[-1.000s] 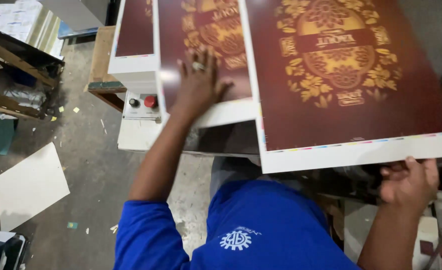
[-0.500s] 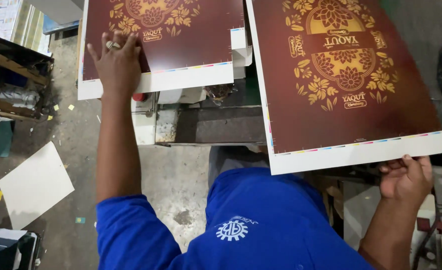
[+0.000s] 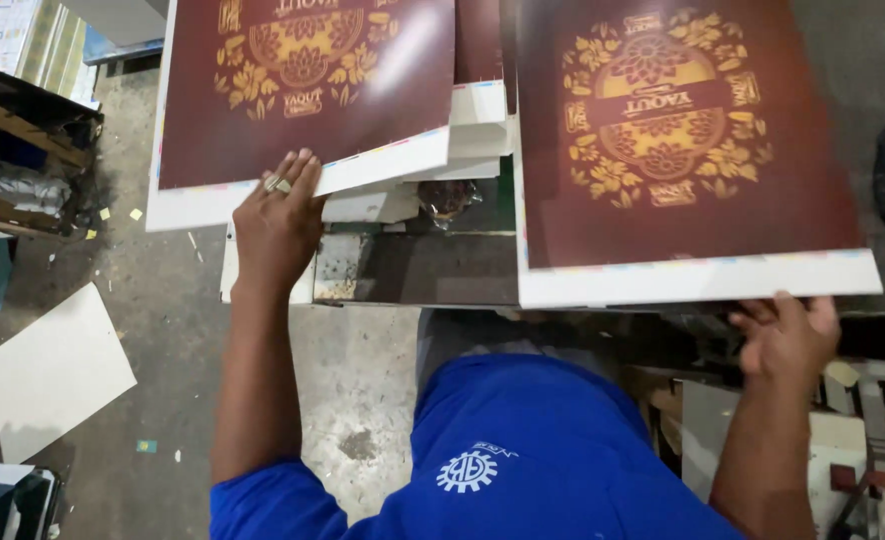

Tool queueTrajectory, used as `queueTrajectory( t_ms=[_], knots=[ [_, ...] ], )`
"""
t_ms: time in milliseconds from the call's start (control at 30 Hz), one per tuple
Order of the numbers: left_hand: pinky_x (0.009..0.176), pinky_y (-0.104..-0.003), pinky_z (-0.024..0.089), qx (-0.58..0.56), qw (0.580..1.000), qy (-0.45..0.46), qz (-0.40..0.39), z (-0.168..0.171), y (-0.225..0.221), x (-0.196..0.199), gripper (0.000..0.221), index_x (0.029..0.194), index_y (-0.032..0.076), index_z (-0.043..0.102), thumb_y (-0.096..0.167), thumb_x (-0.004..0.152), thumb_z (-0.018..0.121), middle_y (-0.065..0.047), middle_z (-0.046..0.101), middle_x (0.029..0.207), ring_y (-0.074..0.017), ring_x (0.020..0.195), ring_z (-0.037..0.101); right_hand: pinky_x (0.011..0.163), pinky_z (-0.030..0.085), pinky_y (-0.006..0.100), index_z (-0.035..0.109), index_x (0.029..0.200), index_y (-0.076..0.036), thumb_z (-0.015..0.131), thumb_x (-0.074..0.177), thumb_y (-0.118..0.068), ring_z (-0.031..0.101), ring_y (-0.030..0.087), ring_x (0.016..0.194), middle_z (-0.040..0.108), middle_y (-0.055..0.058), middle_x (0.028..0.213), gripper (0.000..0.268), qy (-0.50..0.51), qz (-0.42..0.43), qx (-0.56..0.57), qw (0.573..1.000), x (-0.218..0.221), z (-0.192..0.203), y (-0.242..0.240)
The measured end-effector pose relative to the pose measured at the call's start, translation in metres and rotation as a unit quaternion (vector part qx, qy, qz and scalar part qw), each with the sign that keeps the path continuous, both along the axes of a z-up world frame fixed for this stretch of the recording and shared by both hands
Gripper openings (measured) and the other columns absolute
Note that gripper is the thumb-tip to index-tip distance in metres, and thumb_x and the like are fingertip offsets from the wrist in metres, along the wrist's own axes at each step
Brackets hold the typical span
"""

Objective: Picking up and organizing printed packaging sheets from a stack on a production line.

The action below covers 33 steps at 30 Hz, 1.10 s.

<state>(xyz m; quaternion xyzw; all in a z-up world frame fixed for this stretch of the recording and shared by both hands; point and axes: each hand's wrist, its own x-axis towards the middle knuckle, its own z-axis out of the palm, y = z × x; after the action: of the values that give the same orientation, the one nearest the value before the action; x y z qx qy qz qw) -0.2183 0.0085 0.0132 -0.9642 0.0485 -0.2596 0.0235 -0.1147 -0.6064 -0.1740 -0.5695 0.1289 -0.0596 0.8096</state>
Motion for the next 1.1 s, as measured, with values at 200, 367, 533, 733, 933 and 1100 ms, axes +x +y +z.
queueTrajectory(
  t_ms=[200, 367, 533, 733, 933, 1100],
  knots=[
    [0.095, -0.042, 0.058, -0.071, 0.995, -0.07, -0.008, 0.005, -0.022, -0.004, 0.035, 0.126, 0.005, 0.07, 0.002, 0.091, 0.072, -0.016, 0.073, 0.127, -0.0311, 0.119, 0.071, 0.056, 0.061, 0.033, 0.043, 0.152, -0.007, 0.052, 0.106, -0.004, 0.075, 0.023, 0.083, 0.071, 0.012, 0.114, 0.047, 0.004, 0.042, -0.024, 0.999, 0.104, 0.002, 0.067],
    [0.093, -0.042, 0.058, -0.088, 0.993, -0.085, 0.001, 0.015, -0.061, -0.005, 0.04, 0.125, 0.003, 0.07, 0.001, 0.085, 0.072, -0.016, 0.073, 0.126, -0.0305, 0.118, 0.072, 0.058, 0.059, 0.034, 0.048, 0.145, -0.006, 0.049, 0.105, -0.008, 0.078, 0.027, 0.091, 0.07, 0.013, 0.114, 0.04, -0.002, 0.093, -0.024, 0.995, 0.226, 0.007, 0.102],
    [0.093, -0.042, 0.058, -0.122, 0.988, -0.097, 0.003, 0.024, -0.088, -0.003, 0.039, 0.123, 0.001, 0.07, 0.004, 0.084, 0.073, -0.016, 0.073, 0.124, -0.0309, 0.116, 0.071, 0.063, 0.062, 0.037, 0.044, 0.146, -0.005, 0.049, 0.107, -0.013, 0.078, 0.029, 0.095, 0.071, 0.014, 0.113, 0.04, 0.023, 0.124, -0.011, 0.992, 0.311, -0.008, 0.116],
    [0.1, -0.045, 0.057, -0.153, 0.973, -0.169, -0.035, 0.014, -0.122, 0.019, 0.042, 0.124, 0.002, 0.069, -0.002, 0.082, 0.07, -0.017, 0.072, 0.125, -0.0352, 0.117, 0.071, 0.07, 0.059, 0.034, 0.034, 0.156, -0.006, 0.054, 0.104, -0.025, 0.071, 0.025, 0.1, 0.07, 0.015, 0.121, 0.059, -0.026, 0.243, -0.048, 0.969, 0.161, 0.065, 0.173],
    [0.113, -0.056, 0.045, -0.12, 0.979, -0.072, -0.146, -0.009, -0.191, 0.066, 0.053, 0.136, -0.006, 0.059, 0.012, 0.087, 0.069, -0.022, 0.063, 0.136, -0.0386, 0.13, 0.06, 0.085, 0.061, 0.04, 0.042, 0.146, -0.003, 0.07, 0.093, -0.022, 0.065, 0.024, 0.118, 0.065, 0.009, 0.13, 0.063, -0.133, 0.425, 0.017, 0.895, 0.04, 0.098, 0.211],
    [0.117, -0.069, 0.027, -0.117, 0.974, -0.017, -0.193, 0.034, -0.207, 0.061, 0.062, 0.134, -0.003, 0.056, 0.038, 0.091, 0.069, -0.022, 0.059, 0.142, -0.0396, 0.14, 0.051, 0.062, 0.061, 0.04, 0.048, 0.135, -0.003, 0.063, 0.102, -0.009, 0.072, 0.026, 0.087, 0.067, 0.01, 0.102, 0.037, -0.056, 0.173, 0.097, 0.979, 0.051, 0.062, 0.135]
  ],
)
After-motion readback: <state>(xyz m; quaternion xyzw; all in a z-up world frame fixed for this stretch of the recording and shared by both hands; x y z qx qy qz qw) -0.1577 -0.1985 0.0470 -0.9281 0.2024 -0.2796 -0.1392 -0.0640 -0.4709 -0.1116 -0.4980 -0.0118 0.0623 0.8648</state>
